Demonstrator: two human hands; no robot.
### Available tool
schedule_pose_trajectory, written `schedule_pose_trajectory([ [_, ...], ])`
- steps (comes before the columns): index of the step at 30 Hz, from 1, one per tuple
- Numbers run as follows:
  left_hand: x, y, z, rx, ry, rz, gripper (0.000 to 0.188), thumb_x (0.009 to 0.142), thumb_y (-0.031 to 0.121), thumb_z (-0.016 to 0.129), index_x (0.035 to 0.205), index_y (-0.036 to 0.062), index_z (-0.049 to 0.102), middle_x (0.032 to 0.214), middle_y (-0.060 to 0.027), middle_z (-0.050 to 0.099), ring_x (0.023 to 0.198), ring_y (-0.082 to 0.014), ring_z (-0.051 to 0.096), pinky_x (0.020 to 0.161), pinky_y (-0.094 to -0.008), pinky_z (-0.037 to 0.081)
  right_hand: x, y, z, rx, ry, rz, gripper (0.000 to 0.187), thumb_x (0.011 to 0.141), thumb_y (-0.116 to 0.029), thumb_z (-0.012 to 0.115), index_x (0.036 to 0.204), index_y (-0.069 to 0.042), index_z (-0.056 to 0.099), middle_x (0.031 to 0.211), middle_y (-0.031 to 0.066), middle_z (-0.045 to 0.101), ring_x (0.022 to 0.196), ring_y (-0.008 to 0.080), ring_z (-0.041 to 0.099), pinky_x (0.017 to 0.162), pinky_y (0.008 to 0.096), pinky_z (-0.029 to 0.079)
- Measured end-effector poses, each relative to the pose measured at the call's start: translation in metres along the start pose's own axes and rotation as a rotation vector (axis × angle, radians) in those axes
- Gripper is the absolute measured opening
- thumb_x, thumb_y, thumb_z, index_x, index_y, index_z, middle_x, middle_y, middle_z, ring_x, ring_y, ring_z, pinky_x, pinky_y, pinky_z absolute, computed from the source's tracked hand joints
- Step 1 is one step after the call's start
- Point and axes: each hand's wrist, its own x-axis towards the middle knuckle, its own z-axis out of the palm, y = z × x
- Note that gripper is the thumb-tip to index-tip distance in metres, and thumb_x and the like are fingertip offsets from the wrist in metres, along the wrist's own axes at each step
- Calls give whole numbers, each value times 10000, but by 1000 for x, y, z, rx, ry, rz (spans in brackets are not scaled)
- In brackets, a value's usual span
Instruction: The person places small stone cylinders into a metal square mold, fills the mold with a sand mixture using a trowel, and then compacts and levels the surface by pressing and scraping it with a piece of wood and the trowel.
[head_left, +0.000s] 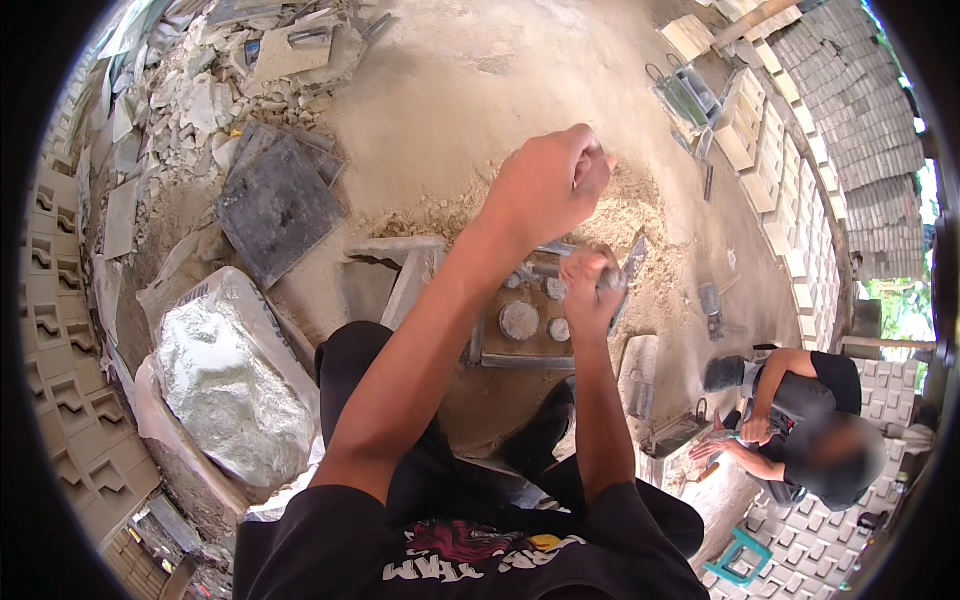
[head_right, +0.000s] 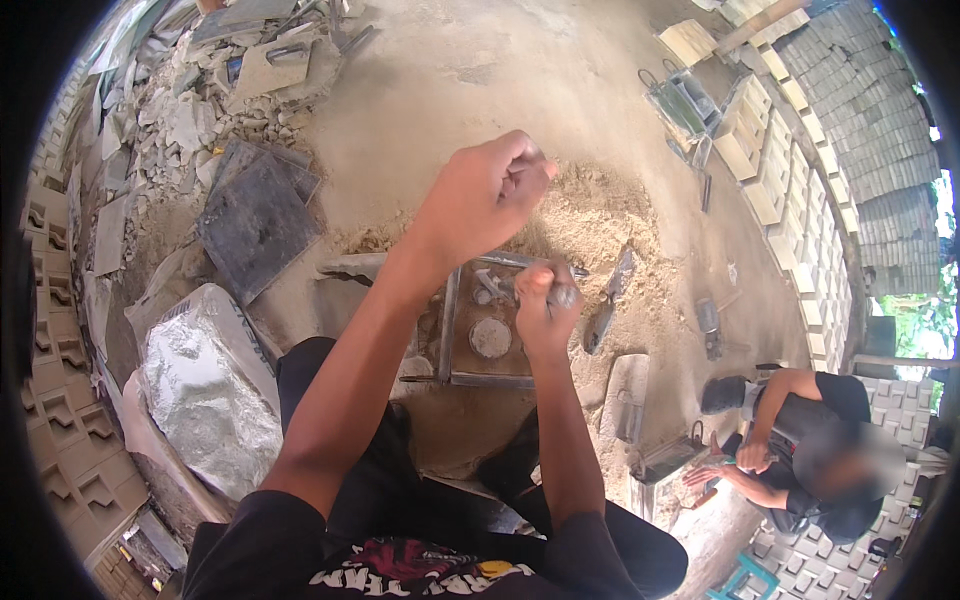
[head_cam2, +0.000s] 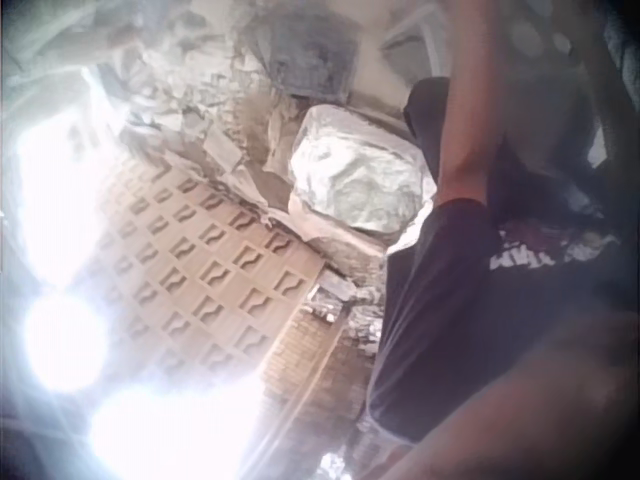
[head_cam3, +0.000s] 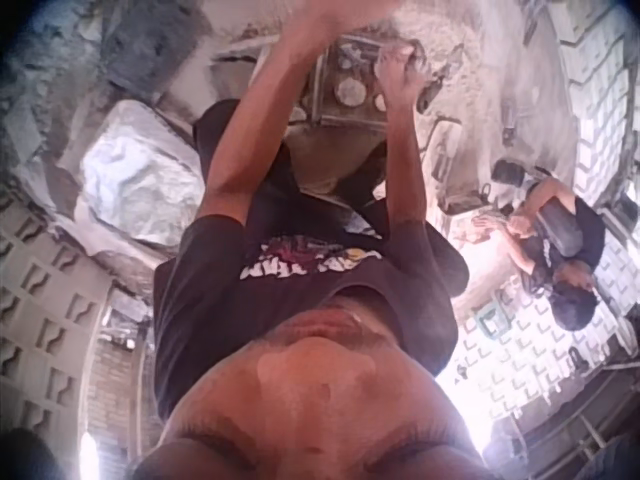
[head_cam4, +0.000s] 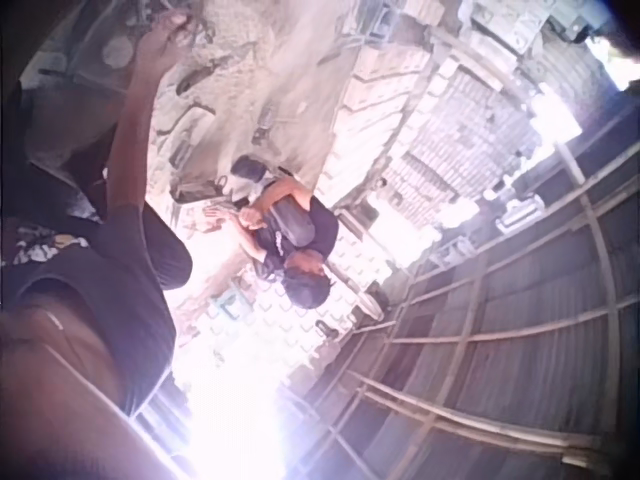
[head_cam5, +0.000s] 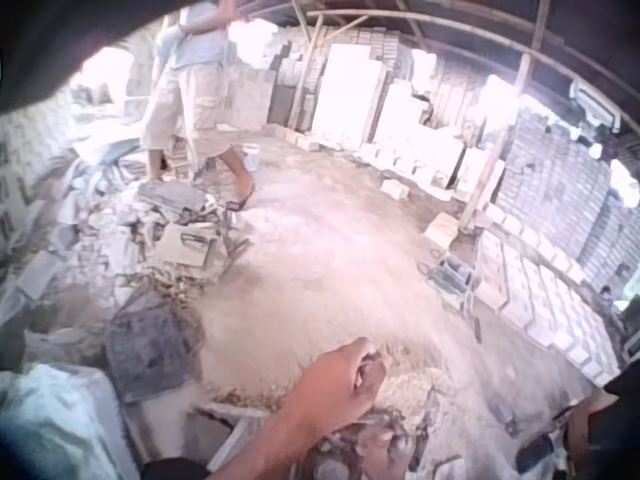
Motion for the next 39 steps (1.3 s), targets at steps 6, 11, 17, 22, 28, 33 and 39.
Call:
schedule_pose_trajectory([
  [6, -7, -2, -7, -74, 71, -51, 266, 910, 216, 623, 849, -39, 577, 666, -133, 626, 574, -158, 545, 559, -311, 453, 4, -10, 4, 73, 346, 82, 294, 1011, -246, 512, 787, -76, 427, 621, -23, 414, 550, 54, 365, 493, 236, 319],
  [11, -4, -2, -3, -64, 81, -18, 254, 910, 201, 617, 849, -42, 578, 641, -120, 602, 554, -130, 513, 534, -305, 428, -7, -3, 8, -22, 320, 33, 258, 997, -75, 454, 746, -96, 398, 606, -40, 390, 538, 38, 348, 483, 214, 293],
  [17, -4, -2, 1, -79, 76, 18, 238, 907, 186, 619, 835, -36, 573, 587, -73, 529, 521, -109, 452, 499, -294, 394, -21, -3, 5, -80, 323, 15, 323, 1024, -234, 470, 731, -119, 397, 576, -52, 362, 513, 40, 339, 459, 225, 265],
  [22, -4, 0, 1, -42, 49, -27, 237, 905, 190, 628, 847, -36, 582, 584, -71, 528, 516, -122, 460, 500, -296, 397, -28, -14, -10, 26, 371, 99, 371, 1036, -293, 446, 714, -116, 392, 596, -33, 417, 539, 62, 378, 496, 237, 313],
  [28, -3, 8, -6, -80, 41, -66, 251, 905, 196, 628, 841, -42, 577, 608, -99, 565, 538, -149, 518, 532, -297, 434, -24, 9, 1, -203, 553, -81, 302, 1032, -183, 414, 748, -80, 409, 632, -13, 423, 568, 55, 368, 504, 230, 287],
  [33, -6, 2, -7, -71, 5, 16, 264, 906, 208, 627, 844, -42, 573, 636, -99, 582, 561, -144, 528, 550, -303, 443, -4, 8, -1, -215, 620, -52, 328, 1032, -207, 428, 728, -88, 396, 624, -42, 362, 552, 40, 326, 489, 219, 261],
  [39, -2, -3, -8, -75, 4, 27, 256, 910, 207, 627, 867, -39, 570, 639, -91, 577, 571, -135, 511, 554, -303, 442, 22, -15, 22, -91, 738, -21, 431, 1027, -329, 464, 674, -101, 366, 597, -51, 361, 522, 42, 322, 463, 240, 242],
])
